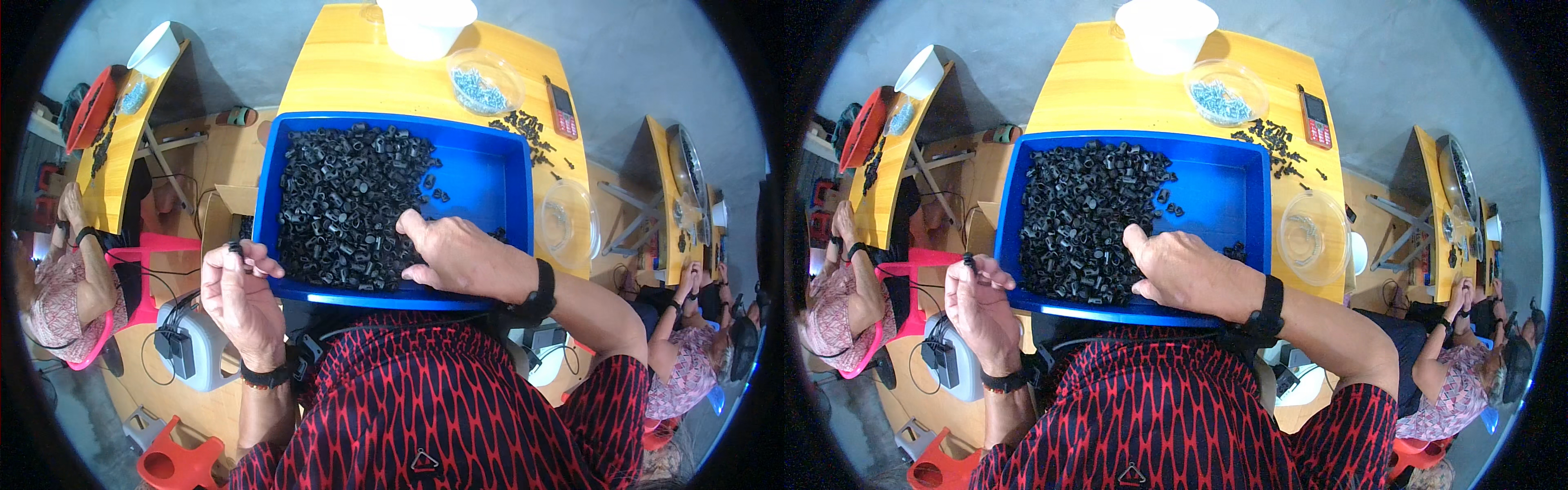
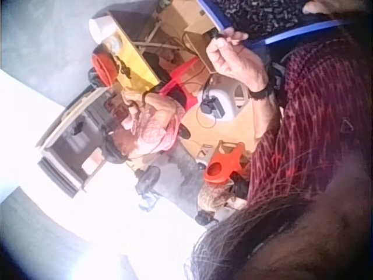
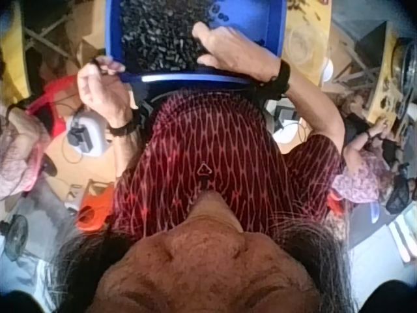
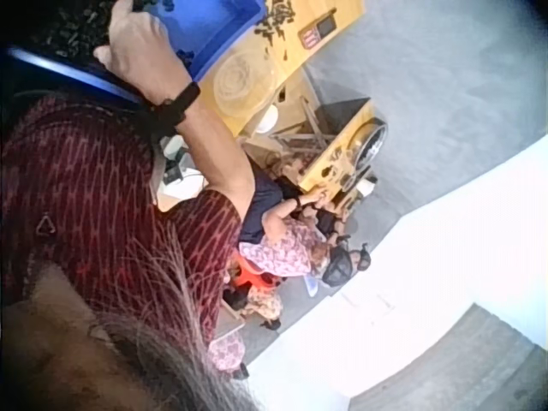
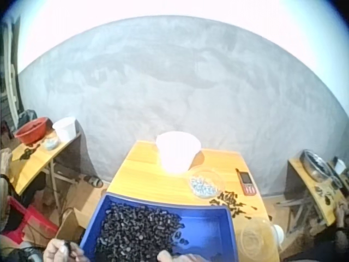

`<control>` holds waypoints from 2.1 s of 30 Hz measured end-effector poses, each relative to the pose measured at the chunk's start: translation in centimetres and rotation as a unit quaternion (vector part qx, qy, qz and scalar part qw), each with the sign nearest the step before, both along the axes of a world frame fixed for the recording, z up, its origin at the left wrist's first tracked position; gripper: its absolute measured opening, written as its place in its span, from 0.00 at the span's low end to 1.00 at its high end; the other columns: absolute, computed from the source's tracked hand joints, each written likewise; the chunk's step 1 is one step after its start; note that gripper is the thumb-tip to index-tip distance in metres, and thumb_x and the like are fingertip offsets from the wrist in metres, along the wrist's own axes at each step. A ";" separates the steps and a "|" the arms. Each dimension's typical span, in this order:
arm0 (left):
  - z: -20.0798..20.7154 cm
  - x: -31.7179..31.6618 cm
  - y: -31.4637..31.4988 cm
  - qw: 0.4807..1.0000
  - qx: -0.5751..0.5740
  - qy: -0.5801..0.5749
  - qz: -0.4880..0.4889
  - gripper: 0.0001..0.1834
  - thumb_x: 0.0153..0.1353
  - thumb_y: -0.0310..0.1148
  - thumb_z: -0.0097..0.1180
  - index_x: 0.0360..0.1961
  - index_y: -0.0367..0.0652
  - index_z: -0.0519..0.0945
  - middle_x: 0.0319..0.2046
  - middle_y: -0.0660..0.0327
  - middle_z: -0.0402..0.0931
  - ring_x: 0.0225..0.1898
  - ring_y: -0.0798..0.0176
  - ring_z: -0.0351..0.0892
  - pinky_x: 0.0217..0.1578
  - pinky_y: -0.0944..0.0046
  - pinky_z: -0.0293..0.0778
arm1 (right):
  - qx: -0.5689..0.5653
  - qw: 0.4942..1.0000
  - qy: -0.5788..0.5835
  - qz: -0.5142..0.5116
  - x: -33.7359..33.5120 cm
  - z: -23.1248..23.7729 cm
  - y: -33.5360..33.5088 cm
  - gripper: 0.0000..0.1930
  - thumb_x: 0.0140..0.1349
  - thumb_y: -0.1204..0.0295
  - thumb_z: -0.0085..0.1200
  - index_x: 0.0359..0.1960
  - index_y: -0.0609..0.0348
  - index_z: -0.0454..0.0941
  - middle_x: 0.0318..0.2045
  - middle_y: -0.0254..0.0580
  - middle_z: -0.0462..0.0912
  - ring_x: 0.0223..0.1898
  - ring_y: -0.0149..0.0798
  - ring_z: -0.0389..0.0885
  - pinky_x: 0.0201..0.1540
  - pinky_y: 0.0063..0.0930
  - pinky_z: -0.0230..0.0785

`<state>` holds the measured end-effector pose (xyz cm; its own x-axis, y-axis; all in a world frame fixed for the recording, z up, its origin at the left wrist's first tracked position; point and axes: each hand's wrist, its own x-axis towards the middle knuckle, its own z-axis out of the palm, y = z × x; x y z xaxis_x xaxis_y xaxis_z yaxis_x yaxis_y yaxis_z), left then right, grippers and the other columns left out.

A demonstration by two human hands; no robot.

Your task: Hand-assembling small black plastic components at a workstation.

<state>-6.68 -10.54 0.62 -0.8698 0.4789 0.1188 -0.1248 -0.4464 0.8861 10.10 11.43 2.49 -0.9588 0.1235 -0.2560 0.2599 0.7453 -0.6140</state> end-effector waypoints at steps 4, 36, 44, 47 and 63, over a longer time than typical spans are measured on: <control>-1.4 -2.7 -1.9 0.998 0.033 0.022 0.041 0.08 0.71 0.35 0.52 0.42 0.41 0.76 0.39 0.57 0.79 0.37 0.65 0.77 0.35 0.63 0.75 | -0.020 0.998 0.044 -0.026 -0.8 -0.3 0.8 0.22 0.57 0.71 0.63 0.46 0.73 0.67 0.31 0.68 0.81 0.39 0.66 0.82 0.42 0.51 0.76; -18.4 -14.3 -6.5 0.912 -0.129 -0.329 0.209 0.10 0.69 0.36 0.55 0.44 0.41 0.75 0.39 0.61 0.79 0.38 0.63 0.77 0.42 0.63 0.77 | -0.061 0.984 0.159 -0.045 -0.3 -1.2 2.7 0.10 0.57 0.78 0.58 0.41 0.70 0.78 0.33 0.57 0.82 0.38 0.57 0.83 0.41 0.45 0.75; -13.7 -12.3 -5.2 0.941 -0.100 -0.231 0.226 0.15 0.68 0.36 0.58 0.51 0.40 0.75 0.39 0.60 0.81 0.35 0.65 0.79 0.41 0.62 0.78 | -0.078 0.982 0.164 -0.049 -0.3 -0.4 2.9 0.07 0.57 0.78 0.60 0.35 0.67 0.76 0.33 0.55 0.81 0.36 0.58 0.81 0.39 0.45 0.74; -10.3 -11.3 -5.1 0.963 -0.067 -0.131 0.227 0.15 0.69 0.34 0.56 0.53 0.40 0.75 0.39 0.60 0.81 0.36 0.66 0.80 0.40 0.64 0.78 | -0.055 0.976 0.205 -0.056 0.4 0.1 2.6 0.08 0.56 0.78 0.61 0.35 0.66 0.74 0.31 0.53 0.79 0.34 0.57 0.81 0.36 0.43 0.73; 1.8 4.0 3.6 0.957 -0.185 0.066 -0.215 0.15 0.63 0.33 0.65 0.46 0.34 0.80 0.38 0.57 0.82 0.37 0.65 0.81 0.38 0.64 0.79 | -0.169 0.939 0.257 -0.154 3.1 1.5 -0.4 0.10 0.59 0.71 0.64 0.36 0.63 0.79 0.32 0.50 0.83 0.35 0.49 0.84 0.35 0.38 0.76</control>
